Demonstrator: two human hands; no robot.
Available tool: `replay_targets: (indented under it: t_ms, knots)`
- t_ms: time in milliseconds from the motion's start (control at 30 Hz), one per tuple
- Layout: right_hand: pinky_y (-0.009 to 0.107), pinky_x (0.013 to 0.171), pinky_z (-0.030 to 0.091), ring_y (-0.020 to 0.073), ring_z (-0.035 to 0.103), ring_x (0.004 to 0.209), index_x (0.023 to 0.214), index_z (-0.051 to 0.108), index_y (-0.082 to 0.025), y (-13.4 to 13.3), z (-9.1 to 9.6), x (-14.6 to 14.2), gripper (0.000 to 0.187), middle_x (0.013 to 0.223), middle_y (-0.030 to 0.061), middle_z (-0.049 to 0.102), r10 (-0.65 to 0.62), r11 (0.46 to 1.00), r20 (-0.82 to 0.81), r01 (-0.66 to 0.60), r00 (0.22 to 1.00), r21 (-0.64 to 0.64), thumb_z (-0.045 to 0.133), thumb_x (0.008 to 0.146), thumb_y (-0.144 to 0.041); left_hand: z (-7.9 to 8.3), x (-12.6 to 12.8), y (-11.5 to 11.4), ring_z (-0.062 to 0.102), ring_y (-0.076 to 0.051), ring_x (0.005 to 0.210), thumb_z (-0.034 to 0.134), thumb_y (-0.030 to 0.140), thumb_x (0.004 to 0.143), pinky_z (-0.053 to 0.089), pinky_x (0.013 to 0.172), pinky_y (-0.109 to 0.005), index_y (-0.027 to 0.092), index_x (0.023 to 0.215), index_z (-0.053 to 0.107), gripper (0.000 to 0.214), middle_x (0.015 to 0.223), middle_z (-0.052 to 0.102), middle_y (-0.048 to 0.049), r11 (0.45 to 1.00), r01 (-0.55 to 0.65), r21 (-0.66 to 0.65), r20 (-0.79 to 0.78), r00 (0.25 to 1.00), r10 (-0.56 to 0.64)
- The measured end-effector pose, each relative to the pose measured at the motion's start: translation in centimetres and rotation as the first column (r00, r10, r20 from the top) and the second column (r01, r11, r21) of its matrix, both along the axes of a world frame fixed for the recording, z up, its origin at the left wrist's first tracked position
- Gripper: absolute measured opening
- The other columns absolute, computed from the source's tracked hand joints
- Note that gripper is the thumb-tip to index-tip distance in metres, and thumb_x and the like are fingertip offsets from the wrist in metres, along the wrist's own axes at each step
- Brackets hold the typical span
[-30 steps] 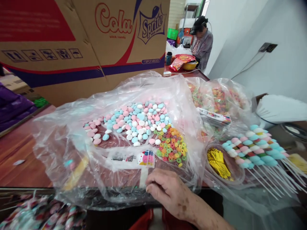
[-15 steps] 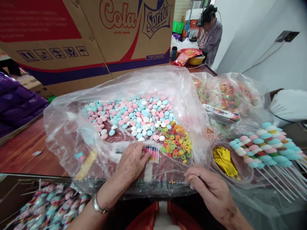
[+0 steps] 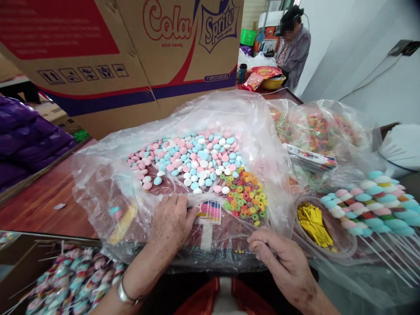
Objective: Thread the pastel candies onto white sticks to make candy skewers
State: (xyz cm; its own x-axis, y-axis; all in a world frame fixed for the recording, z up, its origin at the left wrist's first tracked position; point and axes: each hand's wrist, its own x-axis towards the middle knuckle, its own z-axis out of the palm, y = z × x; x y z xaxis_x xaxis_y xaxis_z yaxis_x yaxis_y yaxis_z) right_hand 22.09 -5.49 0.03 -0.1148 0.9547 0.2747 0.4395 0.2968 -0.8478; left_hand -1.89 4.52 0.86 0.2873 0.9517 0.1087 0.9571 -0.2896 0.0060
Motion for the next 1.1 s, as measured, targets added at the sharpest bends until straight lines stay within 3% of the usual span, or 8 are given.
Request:
replay_targets:
  t_ms: [100, 267, 433, 667, 833, 1000, 1100]
  knots:
    - [0.021, 0.061, 0.046, 0.0122, 0.060, 0.065, 0.087, 0.062, -0.023, 0.2, -0.2, -0.3, 0.017, 0.073, -0.0003, 0.063, 0.007, 1.000, 0.015, -0.008, 1.000, 0.014, 0.046, 0.094, -0.020, -0.3, -0.6, 0.6, 0.057, -0.034, 0.089, 0.057, 0.039, 0.087, 0.040, 0.075, -0.042, 0.017, 0.079, 0.061, 0.023, 0.090, 0.065, -0.0141, 0.999, -0.014, -0.037, -0.045, 0.999, 0.012]
    - [0.020, 0.062, 0.046, 0.0113, 0.060, 0.066, 0.088, 0.061, -0.023, 0.4, -0.4, -0.7, 0.016, 0.074, -0.0011, 0.063, 0.018, 0.999, 0.012, -0.018, 1.000, 0.031, 0.047, 0.093, -0.017, -1.0, -0.9, 0.8, 0.057, -0.031, 0.092, 0.050, 0.029, 0.093, 0.037, 0.076, -0.040, 0.018, 0.081, 0.062, 0.020, 0.091, 0.066, -0.0109, 0.999, 0.031, -0.040, -0.093, 0.995, -0.035]
    - [0.019, 0.063, 0.045, 0.0104, 0.059, 0.068, 0.088, 0.061, -0.022, 0.4, -0.6, -0.8, 0.017, 0.075, -0.0014, 0.062, 0.027, 1.000, -0.003, -0.027, 1.000, 0.003, 0.046, 0.094, -0.017, -1.0, -1.0, 0.4, 0.056, -0.032, 0.092, 0.055, 0.041, 0.090, 0.037, 0.076, -0.042, 0.017, 0.082, 0.061, 0.026, 0.092, 0.065, -0.0112, 0.998, 0.042, -0.053, -0.078, 0.996, -0.046]
    - [0.018, 0.066, 0.044, 0.0097, 0.057, 0.069, 0.089, 0.061, -0.021, 0.3, -1.0, -1.2, 0.016, 0.076, -0.0016, 0.061, 0.051, 0.999, -0.029, -0.051, 0.998, 0.015, 0.046, 0.094, -0.017, -1.5, -1.0, 0.6, 0.053, -0.031, 0.094, 0.046, 0.021, 0.094, 0.037, 0.080, -0.043, 0.016, 0.086, 0.062, 0.018, 0.096, 0.064, -0.0109, 0.994, 0.060, -0.092, -0.073, 0.995, -0.067]
    - [0.020, 0.067, 0.044, 0.0106, 0.057, 0.071, 0.089, 0.061, -0.020, 0.6, -0.8, -1.5, 0.018, 0.077, -0.0007, 0.061, 0.063, 0.998, -0.042, -0.063, 0.997, 0.011, 0.045, 0.095, -0.019, -1.2, -1.7, 0.5, 0.052, -0.029, 0.090, 0.045, 0.020, 0.094, 0.037, 0.080, -0.043, 0.016, 0.079, 0.058, 0.020, 0.090, 0.062, -0.0104, 0.987, 0.133, -0.089, 0.039, 0.991, -0.130]
    - [0.024, 0.069, 0.045, 0.0136, 0.058, 0.073, 0.098, 0.060, -0.020, 2.5, -0.4, -3.2, 0.015, 0.083, 0.0009, 0.063, -0.082, 0.976, -0.089, 0.062, 0.993, -0.208, 0.048, 0.093, -0.029, -0.4, -1.7, -0.1, 0.050, -0.024, 0.080, 0.041, 0.024, 0.097, 0.037, 0.074, -0.039, 0.017, 0.074, 0.051, 0.026, 0.080, 0.056, -0.0064, 0.962, 0.272, 0.025, 0.223, 0.936, -0.271]
    - [0.025, 0.064, 0.047, 0.0140, 0.057, 0.070, 0.110, 0.055, -0.018, 4.2, -0.4, -5.0, 0.030, 0.090, 0.0024, 0.064, -0.128, 0.938, -0.234, 0.041, 0.964, -0.345, 0.056, 0.087, -0.037, -0.3, -0.9, -0.5, 0.048, -0.023, 0.077, 0.040, 0.026, 0.098, 0.036, 0.073, -0.039, 0.017, 0.074, 0.051, 0.028, 0.076, 0.054, -0.0051, 0.941, 0.315, 0.122, 0.255, 0.907, -0.337]
